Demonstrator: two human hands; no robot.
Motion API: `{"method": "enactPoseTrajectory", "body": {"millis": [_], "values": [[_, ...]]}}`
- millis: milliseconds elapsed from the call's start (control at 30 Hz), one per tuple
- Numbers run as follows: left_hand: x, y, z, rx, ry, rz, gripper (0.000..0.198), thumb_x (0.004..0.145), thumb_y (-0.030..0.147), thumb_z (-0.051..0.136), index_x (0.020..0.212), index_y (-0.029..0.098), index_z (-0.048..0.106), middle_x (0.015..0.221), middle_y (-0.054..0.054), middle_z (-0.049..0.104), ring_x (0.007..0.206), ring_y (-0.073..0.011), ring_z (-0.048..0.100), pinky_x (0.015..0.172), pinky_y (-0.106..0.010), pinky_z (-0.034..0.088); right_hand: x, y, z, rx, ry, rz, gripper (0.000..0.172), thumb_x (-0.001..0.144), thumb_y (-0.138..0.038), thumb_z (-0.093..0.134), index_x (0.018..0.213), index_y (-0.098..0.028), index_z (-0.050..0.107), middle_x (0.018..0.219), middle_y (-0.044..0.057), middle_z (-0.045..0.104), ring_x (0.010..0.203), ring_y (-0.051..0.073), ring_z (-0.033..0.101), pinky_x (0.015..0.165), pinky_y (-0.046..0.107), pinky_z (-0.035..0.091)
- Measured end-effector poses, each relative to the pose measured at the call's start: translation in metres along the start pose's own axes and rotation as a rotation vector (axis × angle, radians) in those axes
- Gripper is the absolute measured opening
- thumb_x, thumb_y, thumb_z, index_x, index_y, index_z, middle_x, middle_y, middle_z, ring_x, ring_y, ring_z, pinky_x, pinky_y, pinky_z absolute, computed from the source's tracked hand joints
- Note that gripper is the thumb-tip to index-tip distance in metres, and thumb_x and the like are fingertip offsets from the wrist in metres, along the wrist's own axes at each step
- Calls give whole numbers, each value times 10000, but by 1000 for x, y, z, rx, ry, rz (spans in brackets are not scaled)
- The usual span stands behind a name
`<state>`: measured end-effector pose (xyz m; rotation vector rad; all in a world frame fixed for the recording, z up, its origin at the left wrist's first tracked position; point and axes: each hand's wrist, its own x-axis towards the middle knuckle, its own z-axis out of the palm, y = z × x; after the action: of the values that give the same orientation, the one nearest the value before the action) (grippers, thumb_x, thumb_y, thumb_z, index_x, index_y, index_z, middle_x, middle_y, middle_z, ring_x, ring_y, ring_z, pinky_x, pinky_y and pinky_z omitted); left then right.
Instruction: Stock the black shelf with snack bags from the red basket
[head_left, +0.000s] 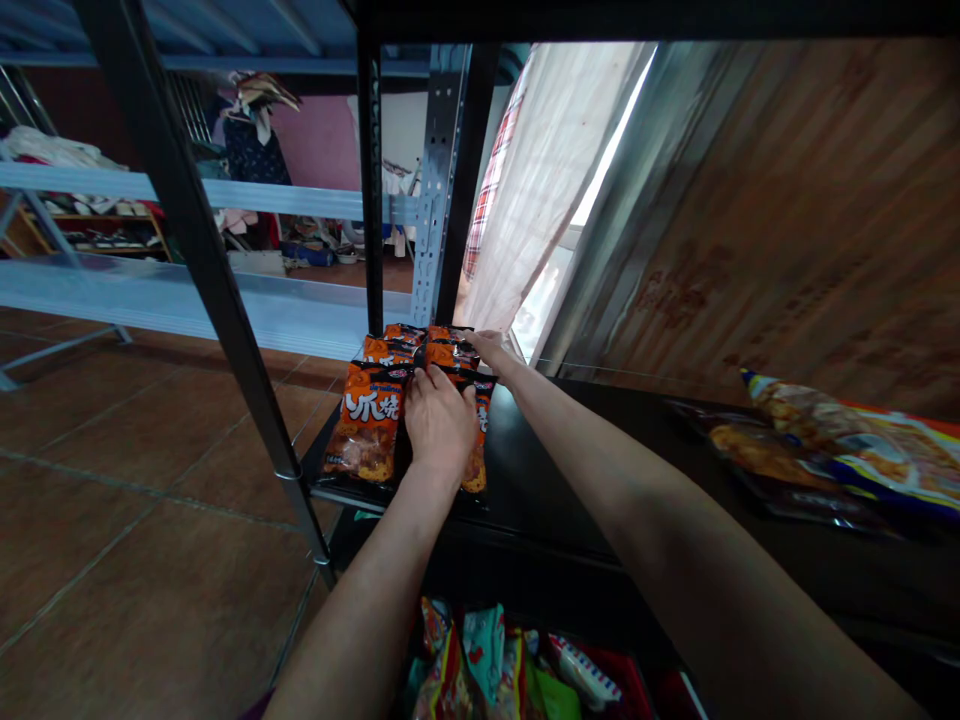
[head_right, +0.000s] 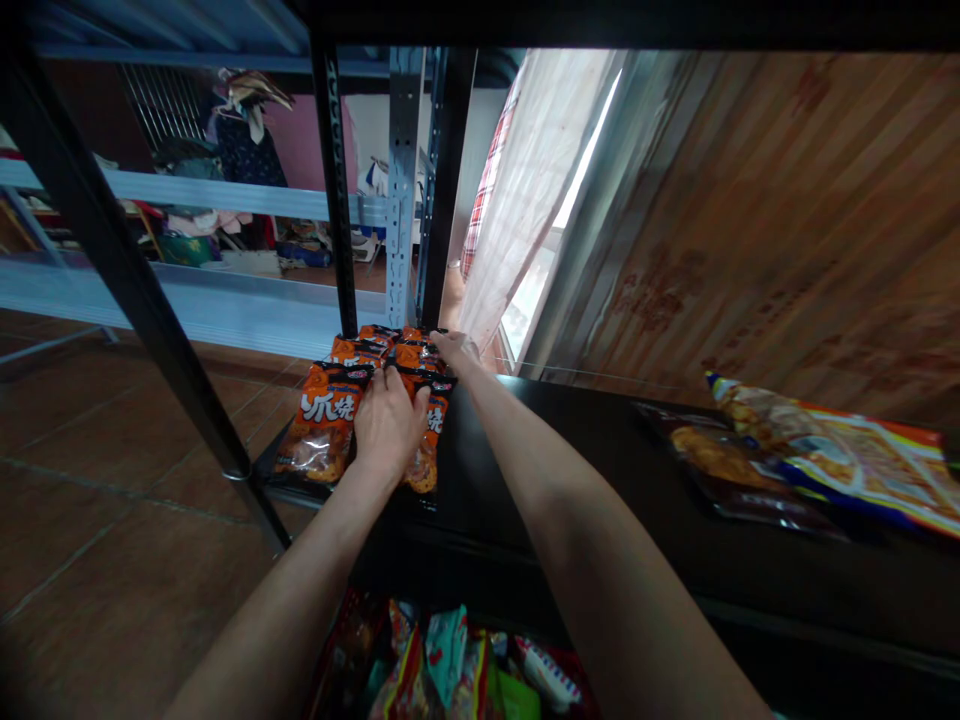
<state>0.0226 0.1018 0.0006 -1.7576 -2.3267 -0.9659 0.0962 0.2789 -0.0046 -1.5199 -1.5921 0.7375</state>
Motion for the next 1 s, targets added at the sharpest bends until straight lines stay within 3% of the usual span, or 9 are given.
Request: {"method": "enactPoseTrajectory", "body": {"millis": [100, 200, 333, 433, 500, 667, 867, 1000], "values": [[-8, 1, -24, -41, 27, 145, 297, 913, 278, 402, 1014, 115, 630, 1027, -147, 671, 940, -235, 646, 831, -327, 478, -11, -22, -10, -141, 115, -132, 269, 818, -388, 535, 868, -177, 695, 901, 79, 713, 890, 215, 653, 781, 313, 485], [0, -19, -50, -156, 151, 214, 319, 928, 248, 351, 1010, 147, 642, 1033, -108, 678, 988, -211, 628, 887, -315, 458, -25, -46, -19, -190, 143, -308, 253, 836, -319, 488, 913, -200, 697, 990, 68, 703, 965, 221, 631, 861, 349, 462], [24, -70, -62, -168, 188, -63, 393, 903, 292, 387, 1172, 83, 582, 1188, -176, 622, 1119, -276, 573, 960, -377, 424, -57, -68, -20, -34, 61, -445, 262, 840, -285, 490, 994, -193, 682, 1016, 59, 693, 967, 200, 622, 913, 366, 448], [32, -100, -55, -157, 61, -164, 504, 888, 360, 407, 1246, 20, 509, 1260, -239, 563, 1189, -310, 527, 997, -385, 392, -96, -70, -4, 159, -97, -337, 292, 846, -297, 497, 1063, -188, 659, 1028, 66, 691, 967, 198, 625, 913, 384, 457], [32, -110, -49, -184, -32, -199, 542, 873, 418, 422, 1259, 43, 493, 1252, -237, 571, 1176, -319, 540, 974, -387, 407, -126, -68, 12, 217, -192, -276, 308, 830, -288, 525, 1095, -191, 649, 1068, 73, 683, 1003, 209, 616, 938, 398, 445], [38, -121, -38, -246, -166, -349, 574, 832, 474, 460, 1252, 84, 506, 1234, -222, 596, 1150, -326, 562, 907, -382, 438, -179, -65, 47, 269, -236, -107, 456, 793, -265, 535, 1244, -200, 561, 1224, 67, 616, 1144, 214, 552, 1018, 373, 387], [47, -126, -31, -488, -226, -349, 315, 805, 348, 502, 985, 161, 680, 971, -89, 724, 888, -219, 672, 680, -248, 470, -183, -64, 69, 388, -147, 65, 587, 734, -256, 576, 1311, -270, 467, 1205, 31, 626, 1114, 205, 567, 998, 363, 399], [52, -129, -26, -446, -187, -405, 310, 751, 347, 543, 958, 165, 684, 966, -99, 722, 860, -225, 673, 646, -256, 467, -176, -61, 79, 455, -100, 112, 654, 706, -259, 578, 1338, -259, 408, 1199, 39, 627, 1112, 207, 569, 994, 365, 397]]}}
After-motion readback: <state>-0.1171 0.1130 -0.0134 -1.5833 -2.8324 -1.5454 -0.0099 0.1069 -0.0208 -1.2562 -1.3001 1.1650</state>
